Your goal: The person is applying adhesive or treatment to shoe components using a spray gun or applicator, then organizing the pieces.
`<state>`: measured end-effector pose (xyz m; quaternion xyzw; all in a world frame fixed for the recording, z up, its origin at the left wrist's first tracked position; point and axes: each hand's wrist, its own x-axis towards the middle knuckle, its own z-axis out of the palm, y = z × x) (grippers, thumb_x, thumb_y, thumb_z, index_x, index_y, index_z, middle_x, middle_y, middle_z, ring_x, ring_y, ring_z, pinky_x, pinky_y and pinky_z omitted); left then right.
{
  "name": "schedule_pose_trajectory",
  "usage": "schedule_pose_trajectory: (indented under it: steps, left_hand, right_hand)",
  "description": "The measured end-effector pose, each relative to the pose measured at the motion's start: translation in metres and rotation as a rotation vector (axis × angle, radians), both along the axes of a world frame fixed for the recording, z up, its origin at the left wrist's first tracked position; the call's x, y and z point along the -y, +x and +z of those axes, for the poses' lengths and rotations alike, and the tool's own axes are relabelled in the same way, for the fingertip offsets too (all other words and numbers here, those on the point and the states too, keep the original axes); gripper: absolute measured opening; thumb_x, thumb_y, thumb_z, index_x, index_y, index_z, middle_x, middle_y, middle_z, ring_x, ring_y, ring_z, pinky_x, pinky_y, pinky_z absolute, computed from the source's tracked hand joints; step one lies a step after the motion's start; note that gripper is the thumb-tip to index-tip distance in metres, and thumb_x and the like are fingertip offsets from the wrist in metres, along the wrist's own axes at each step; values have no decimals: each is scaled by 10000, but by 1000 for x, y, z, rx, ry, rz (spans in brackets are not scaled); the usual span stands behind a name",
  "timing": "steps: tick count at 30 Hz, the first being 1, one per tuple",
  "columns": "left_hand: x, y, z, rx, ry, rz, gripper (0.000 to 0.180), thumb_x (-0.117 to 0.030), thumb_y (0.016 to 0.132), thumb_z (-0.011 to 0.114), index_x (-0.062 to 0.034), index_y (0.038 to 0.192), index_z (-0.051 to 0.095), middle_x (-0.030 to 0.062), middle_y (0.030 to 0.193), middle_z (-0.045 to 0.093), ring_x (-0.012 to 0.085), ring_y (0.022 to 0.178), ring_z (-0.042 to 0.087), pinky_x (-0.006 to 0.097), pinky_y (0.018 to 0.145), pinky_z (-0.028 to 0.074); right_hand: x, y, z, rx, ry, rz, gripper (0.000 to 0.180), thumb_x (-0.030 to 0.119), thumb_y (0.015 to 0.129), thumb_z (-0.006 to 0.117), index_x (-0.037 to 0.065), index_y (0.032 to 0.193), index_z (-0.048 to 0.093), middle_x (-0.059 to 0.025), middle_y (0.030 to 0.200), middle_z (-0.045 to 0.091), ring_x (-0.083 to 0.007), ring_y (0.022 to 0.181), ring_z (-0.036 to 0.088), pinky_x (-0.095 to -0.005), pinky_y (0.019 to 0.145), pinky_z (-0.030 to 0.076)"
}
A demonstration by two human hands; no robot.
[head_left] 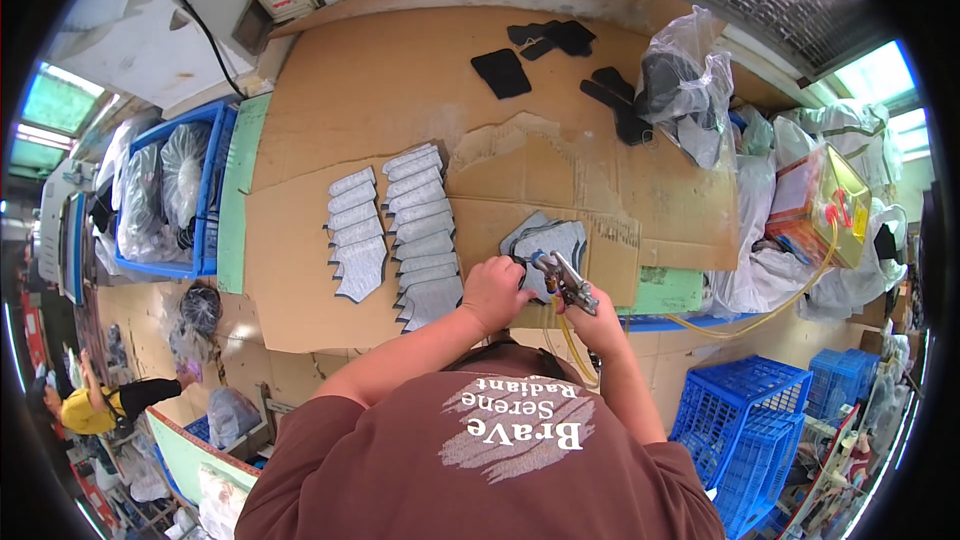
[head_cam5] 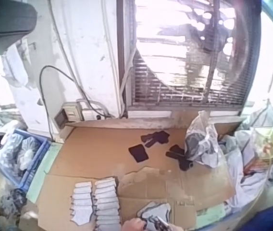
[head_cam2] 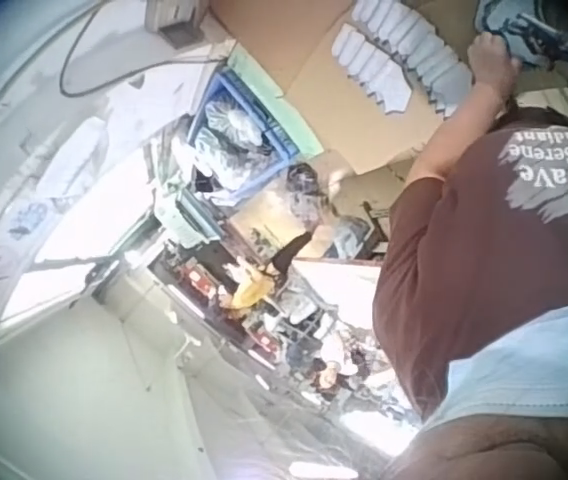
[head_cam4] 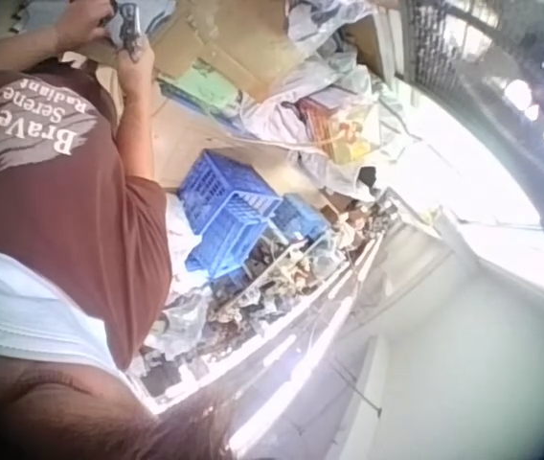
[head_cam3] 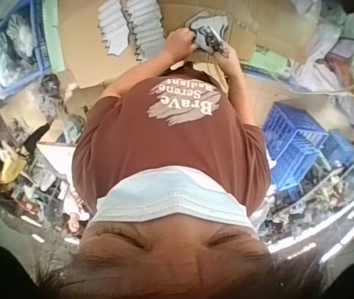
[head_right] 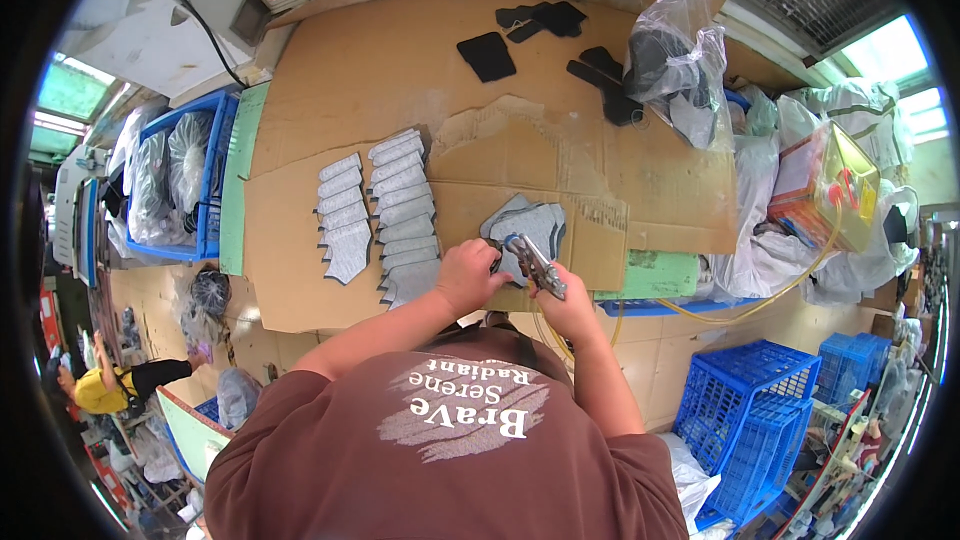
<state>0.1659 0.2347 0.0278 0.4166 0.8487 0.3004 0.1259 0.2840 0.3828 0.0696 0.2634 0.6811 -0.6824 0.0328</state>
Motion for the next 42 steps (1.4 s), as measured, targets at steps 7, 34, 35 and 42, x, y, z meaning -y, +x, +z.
schedule_pose_trajectory:
  steps: [7,34,35,42]
  left_hand:
    - [1,2,-1,-97,23,-6,237,-283,624,705,-88,668,577,50,726,525,235,741,531,364,611,390]
    - [248,-53,-57,696,230,971,126,-95,797,592,-4,876,556,22,708,566,103,641,543,234,582,456]
    - [255,-54,-62,641,161,965,122,-87,791,590,-4,875,558,29,698,571,112,622,542,238,573,452]
    - [211,-51,-26,-277,-642,744,184,-148,736,628,-15,854,581,122,772,586,271,766,554,361,689,439]
  right_hand:
    - [-4,0,0,7,-15,-95,249,-1,716,449,6,940,559,-18,745,556,-101,707,516,-241,681,422]
    - [-15,3,12,68,-29,-72,314,8,710,472,40,1007,567,6,828,568,-51,632,464,-203,544,394]
    - [-15,3,12,79,-34,-63,314,7,711,474,38,1010,565,-1,852,576,-61,669,484,-209,582,409]
    - [-15,3,13,54,-12,-69,298,-10,715,469,20,997,562,-38,922,593,-124,873,523,-260,802,401]
